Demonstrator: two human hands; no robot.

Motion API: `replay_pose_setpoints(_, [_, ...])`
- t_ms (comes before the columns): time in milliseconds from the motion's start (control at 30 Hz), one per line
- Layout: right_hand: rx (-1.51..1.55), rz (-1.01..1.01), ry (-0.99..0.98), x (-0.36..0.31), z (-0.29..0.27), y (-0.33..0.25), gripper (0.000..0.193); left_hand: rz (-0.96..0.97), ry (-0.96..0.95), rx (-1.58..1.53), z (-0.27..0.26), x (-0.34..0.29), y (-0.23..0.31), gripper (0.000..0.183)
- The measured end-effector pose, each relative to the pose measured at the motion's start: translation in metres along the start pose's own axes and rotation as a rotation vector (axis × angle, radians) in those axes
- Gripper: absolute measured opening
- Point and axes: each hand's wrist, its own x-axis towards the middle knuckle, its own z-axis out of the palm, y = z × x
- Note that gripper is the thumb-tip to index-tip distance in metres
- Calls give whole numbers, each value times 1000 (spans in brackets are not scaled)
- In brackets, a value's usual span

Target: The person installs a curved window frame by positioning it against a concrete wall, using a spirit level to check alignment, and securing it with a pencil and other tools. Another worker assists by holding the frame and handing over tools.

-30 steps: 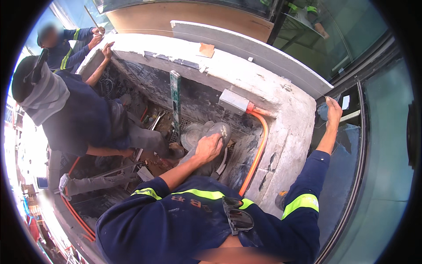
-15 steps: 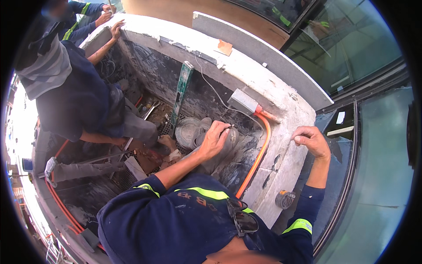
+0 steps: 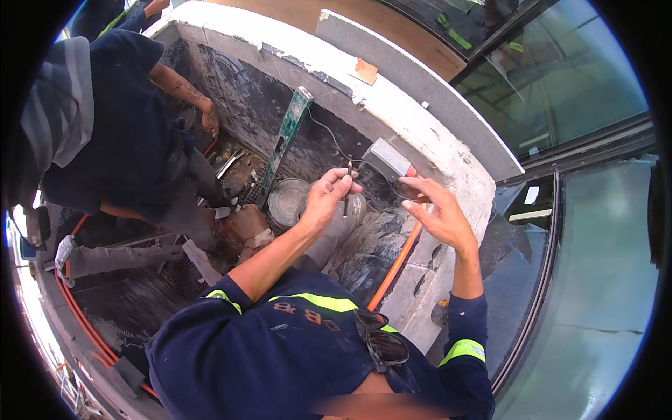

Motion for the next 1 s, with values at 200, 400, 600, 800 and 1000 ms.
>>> replay_pose_setpoints(200, [-199,-217,-30,44,44,-24,31,-133,-72,-560,29,29,23,20])
replay_pose_setpoints(400, [-28,-320,43,91,53,-1,27,-216,-44,-685,11,47,28,16])
replay_pose_setpoints(600, [47,-421,101,167,69,5,23,-38,8,-666,-7,94,43,16])
replay_pose_setpoints(800, [-33,-441,159,276,25,-5,27,-120,-182,-443,-22,153,11,45])
replay_pose_setpoints(1000, [-139,-533,248,414,7,-7,18,-1,-176,106,-8,188,-56,33])
